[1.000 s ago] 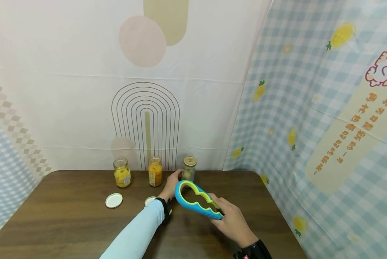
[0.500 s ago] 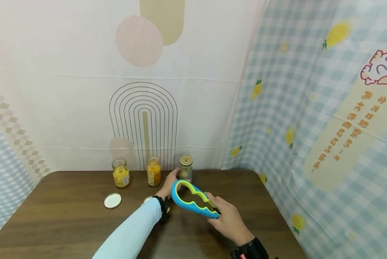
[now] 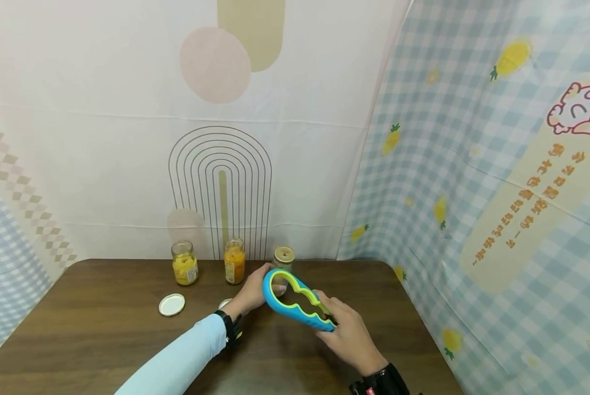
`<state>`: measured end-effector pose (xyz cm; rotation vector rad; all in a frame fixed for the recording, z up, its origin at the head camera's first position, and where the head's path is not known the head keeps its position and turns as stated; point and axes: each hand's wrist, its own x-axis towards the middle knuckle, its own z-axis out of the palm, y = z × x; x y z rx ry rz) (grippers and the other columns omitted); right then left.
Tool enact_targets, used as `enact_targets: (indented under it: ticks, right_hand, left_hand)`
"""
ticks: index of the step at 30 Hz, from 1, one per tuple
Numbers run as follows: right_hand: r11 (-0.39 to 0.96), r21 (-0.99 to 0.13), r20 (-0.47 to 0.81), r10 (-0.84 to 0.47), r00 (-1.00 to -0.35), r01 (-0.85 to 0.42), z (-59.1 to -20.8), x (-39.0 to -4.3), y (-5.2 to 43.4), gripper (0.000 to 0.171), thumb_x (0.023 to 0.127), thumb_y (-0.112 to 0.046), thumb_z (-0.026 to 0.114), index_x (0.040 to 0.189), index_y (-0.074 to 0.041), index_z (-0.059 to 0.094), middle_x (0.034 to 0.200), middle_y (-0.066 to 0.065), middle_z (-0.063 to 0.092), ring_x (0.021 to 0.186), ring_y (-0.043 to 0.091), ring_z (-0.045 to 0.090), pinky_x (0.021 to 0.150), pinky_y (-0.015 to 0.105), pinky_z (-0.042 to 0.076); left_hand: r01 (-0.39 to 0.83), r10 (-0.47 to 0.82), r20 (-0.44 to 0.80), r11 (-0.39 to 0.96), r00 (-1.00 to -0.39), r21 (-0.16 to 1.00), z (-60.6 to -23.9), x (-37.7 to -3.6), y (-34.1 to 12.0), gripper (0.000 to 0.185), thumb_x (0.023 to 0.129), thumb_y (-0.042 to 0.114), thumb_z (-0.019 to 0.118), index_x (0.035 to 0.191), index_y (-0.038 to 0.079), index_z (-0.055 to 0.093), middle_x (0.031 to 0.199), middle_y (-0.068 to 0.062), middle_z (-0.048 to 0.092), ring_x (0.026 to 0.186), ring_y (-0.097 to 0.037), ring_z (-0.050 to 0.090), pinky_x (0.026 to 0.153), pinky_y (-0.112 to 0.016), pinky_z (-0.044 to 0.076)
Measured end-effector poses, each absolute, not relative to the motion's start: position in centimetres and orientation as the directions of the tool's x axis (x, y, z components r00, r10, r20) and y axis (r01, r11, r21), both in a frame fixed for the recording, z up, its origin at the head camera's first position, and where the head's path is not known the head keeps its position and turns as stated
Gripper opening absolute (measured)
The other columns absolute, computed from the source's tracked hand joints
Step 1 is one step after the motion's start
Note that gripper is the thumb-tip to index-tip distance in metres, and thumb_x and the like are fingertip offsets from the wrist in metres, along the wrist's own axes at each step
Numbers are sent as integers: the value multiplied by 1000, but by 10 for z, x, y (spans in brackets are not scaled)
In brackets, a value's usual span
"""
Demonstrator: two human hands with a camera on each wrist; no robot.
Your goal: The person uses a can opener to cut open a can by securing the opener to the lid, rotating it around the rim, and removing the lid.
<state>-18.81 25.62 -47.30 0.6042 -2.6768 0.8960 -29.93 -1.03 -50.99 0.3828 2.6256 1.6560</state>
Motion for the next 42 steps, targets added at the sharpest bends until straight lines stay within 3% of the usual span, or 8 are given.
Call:
enact_targets:
  ticks: [7, 13, 20, 27, 38, 42]
  right_hand:
    - [705, -502, 403, -321, -857, -500, -468, -188, 255, 78, 88, -10, 87, 157, -29, 55, 120, -1, 75, 97, 1, 63, 76, 23, 52]
    - [699, -507, 402, -326, -856, -504, -466, -185, 258, 79, 89, -13, 88, 157, -34, 53, 119, -2, 75, 94, 0, 62, 76, 23, 51]
    - [719, -503, 396, -302, -867, -480, -467, -181, 263, 79, 87, -11, 88, 156, -29, 55, 119, 1, 75, 93, 0, 61, 75, 23, 50]
    - [717, -481, 416, -319, -851, -504, -467, -184, 263, 78, 87, -13, 89, 155, -31, 56, 116, 0, 75, 91, 1, 59, 74, 22, 50]
    - [719, -463, 396, -356, -846, -519, -458, -186, 255, 77, 89, -15, 88, 157, -29, 55, 114, -7, 72, 90, 0, 58, 74, 22, 50]
    - [742, -413, 402, -373, -836, -529, -452, -188, 247, 78, 89, -20, 89, 158, -29, 54, 111, -11, 70, 87, -1, 55, 74, 22, 50]
  left_hand:
    - [222, 265, 108, 450, -958, 865, -494, -265, -20, 49, 98, 16, 78, 142, 11, 58, 138, -17, 68, 128, -36, 63, 103, -55, 55]
    - [201, 276, 80, 442, -958, 874, -490, -232, -31, 58, 96, 25, 83, 144, 8, 57, 140, -20, 66, 132, -42, 63, 106, -60, 55]
    - [135, 285, 15, 404, -958, 905, -492, -206, -38, 73, 93, 31, 85, 152, 3, 51, 148, -25, 61, 136, -48, 60, 109, -64, 52]
    - [148, 266, 45, 381, -963, 913, -490, -199, -43, 72, 92, 29, 86, 150, 1, 53, 145, -26, 63, 135, -48, 60, 109, -65, 52]
    - [148, 274, 46, 364, -961, 920, -491, -197, -47, 65, 93, 30, 86, 147, 9, 56, 144, -21, 64, 138, -47, 59, 111, -66, 50]
    - [193, 289, 86, 363, -953, 912, -491, -196, -46, 62, 92, 26, 86, 144, 9, 59, 137, -18, 67, 134, -43, 61, 111, -65, 51]
